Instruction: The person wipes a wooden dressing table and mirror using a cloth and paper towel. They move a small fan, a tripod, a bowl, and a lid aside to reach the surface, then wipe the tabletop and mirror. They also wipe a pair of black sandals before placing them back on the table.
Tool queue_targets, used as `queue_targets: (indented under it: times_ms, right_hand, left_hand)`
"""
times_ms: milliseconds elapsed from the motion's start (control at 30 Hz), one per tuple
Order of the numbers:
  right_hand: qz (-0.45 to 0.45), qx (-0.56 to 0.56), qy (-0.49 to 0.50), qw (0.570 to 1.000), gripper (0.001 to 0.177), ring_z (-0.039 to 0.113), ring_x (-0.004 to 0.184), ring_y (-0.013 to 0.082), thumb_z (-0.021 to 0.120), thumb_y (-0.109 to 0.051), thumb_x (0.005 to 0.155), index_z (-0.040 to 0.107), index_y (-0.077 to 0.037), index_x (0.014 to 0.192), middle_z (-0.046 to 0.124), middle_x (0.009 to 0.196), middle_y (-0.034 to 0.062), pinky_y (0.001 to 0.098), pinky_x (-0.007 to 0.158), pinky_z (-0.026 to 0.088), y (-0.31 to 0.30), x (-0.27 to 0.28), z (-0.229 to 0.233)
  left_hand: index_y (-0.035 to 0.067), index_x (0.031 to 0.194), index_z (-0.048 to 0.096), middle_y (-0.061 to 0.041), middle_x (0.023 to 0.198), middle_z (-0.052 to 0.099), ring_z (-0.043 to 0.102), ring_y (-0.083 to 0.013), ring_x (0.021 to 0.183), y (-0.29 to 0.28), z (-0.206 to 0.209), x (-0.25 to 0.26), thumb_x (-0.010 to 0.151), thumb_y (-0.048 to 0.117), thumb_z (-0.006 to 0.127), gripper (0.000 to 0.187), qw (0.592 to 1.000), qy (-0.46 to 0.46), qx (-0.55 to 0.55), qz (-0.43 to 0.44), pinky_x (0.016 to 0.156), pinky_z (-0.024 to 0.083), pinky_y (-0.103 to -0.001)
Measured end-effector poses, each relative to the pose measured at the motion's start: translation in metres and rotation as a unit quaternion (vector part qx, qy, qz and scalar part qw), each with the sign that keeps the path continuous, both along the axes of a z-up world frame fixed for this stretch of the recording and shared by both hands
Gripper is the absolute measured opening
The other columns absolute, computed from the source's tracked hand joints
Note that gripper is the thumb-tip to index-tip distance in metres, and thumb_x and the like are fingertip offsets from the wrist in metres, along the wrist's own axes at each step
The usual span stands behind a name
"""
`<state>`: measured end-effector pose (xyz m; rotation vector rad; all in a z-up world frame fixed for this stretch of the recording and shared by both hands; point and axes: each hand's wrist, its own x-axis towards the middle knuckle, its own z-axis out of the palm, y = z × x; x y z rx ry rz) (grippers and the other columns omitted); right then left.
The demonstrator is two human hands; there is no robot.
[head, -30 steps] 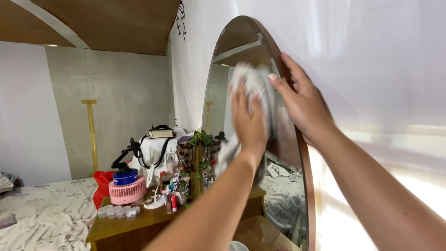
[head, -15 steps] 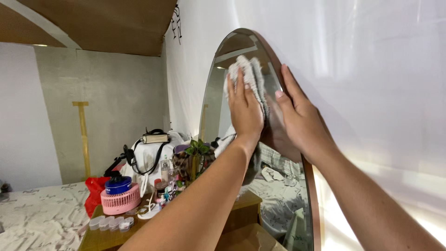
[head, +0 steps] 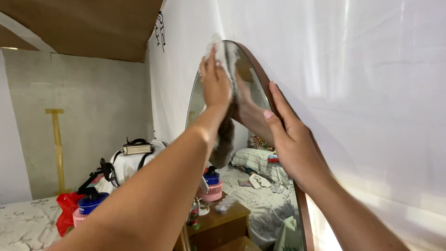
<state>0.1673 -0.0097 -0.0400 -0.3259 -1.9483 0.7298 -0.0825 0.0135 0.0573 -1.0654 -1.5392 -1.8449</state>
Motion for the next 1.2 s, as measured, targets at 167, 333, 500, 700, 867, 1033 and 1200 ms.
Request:
queue_targets:
  times_ms: [167, 333, 500, 700, 867, 1033, 1200]
  right_hand:
    - [0.008, 0.031, 0.015, 0.999, 0.063, 0.033, 0.149, 0.0262, 0.039, -0.042, 0.101, 0.022, -0.042, 0.162, 0.040, 0.162, 0.0039, 0.0481, 0.118, 0.029, 0.003, -0.002, -0.001]
    - [0.018, 0.050, 0.029, 0.998, 0.059, 0.031, 0.152, 0.0277, 0.040, -0.041, 0.102, 0.023, -0.040, 0.159, 0.037, 0.165, 0.0046, 0.0492, 0.118, 0.028, -0.001, -0.002, -0.007]
    - [0.021, 0.047, 0.027, 0.998, 0.058, 0.031, 0.151, 0.0281, 0.039, -0.039, 0.103, 0.023, -0.040, 0.159, 0.037, 0.164, 0.0064, 0.0502, 0.118, 0.028, 0.003, 0.000, -0.004]
    - [0.040, 0.025, 0.023, 0.999, 0.062, 0.045, 0.151, 0.0264, 0.039, -0.041, 0.108, 0.022, -0.040, 0.167, 0.049, 0.162, 0.0073, 0.0502, 0.119, 0.032, 0.016, -0.006, -0.010]
    - [-0.030, 0.129, 0.037, 0.991, 0.058, 0.046, 0.111, 0.0304, 0.041, -0.036, 0.113, 0.023, -0.033, 0.169, 0.047, 0.127, 0.0157, 0.0465, 0.088, 0.042, 0.011, -0.003, -0.010]
    - [-0.010, 0.018, 0.007, 1.000, 0.060, 0.032, 0.043, 0.0069, 0.040, -0.041, 0.102, 0.024, -0.039, 0.160, 0.030, 0.052, -0.0084, 0.0299, 0.044, 0.032, -0.007, -0.003, -0.004]
    - [-0.009, 0.003, 0.003, 1.000, 0.061, 0.043, 0.048, 0.0081, 0.041, -0.040, 0.103, 0.025, -0.039, 0.162, 0.056, 0.073, -0.0081, 0.0284, 0.055, 0.046, 0.003, -0.004, -0.006]
  left_hand:
    - [0.034, 0.155, 0.035, -0.009, 0.166, 0.024, 0.062, -0.0361, 0.123, -0.014, -0.012, -0.021, 0.107, 0.025, 0.031, 0.049, 0.992, -0.120, 0.028, 0.001, 0.090, 0.060, -0.044]
    - [0.033, 0.156, 0.040, -0.010, 0.165, 0.028, 0.061, -0.0355, 0.126, 0.015, 0.006, -0.032, 0.108, 0.029, 0.033, 0.049, 0.997, -0.044, 0.041, 0.058, 0.096, 0.057, -0.045]
    - [0.032, 0.151, 0.049, -0.008, 0.160, 0.035, 0.063, -0.0299, 0.124, 0.033, 0.040, -0.085, 0.107, 0.031, 0.030, 0.048, 0.996, -0.070, 0.055, -0.031, 0.099, 0.056, -0.042]
    - [0.019, 0.149, 0.051, -0.011, 0.149, 0.051, 0.057, -0.0269, 0.131, 0.034, -0.062, -0.180, 0.107, 0.034, 0.036, 0.047, 0.953, -0.246, 0.135, -0.114, 0.105, 0.049, -0.039]
    - [0.021, 0.154, 0.042, -0.012, 0.156, 0.040, 0.046, -0.0315, 0.139, 0.022, -0.201, -0.132, 0.108, 0.029, 0.037, 0.047, 0.930, -0.359, 0.064, -0.037, 0.111, 0.043, -0.041]
    - [0.018, 0.153, 0.046, -0.014, 0.159, 0.041, 0.047, -0.0355, 0.141, 0.021, -0.191, -0.022, 0.111, 0.027, 0.040, 0.043, 0.973, -0.211, 0.080, 0.039, 0.114, 0.044, -0.043]
    - [0.015, 0.151, 0.050, -0.016, 0.163, 0.042, 0.048, -0.0394, 0.143, 0.057, 0.005, -0.011, 0.114, 0.024, 0.043, 0.039, 0.976, 0.151, 0.127, 0.096, 0.117, 0.044, -0.044]
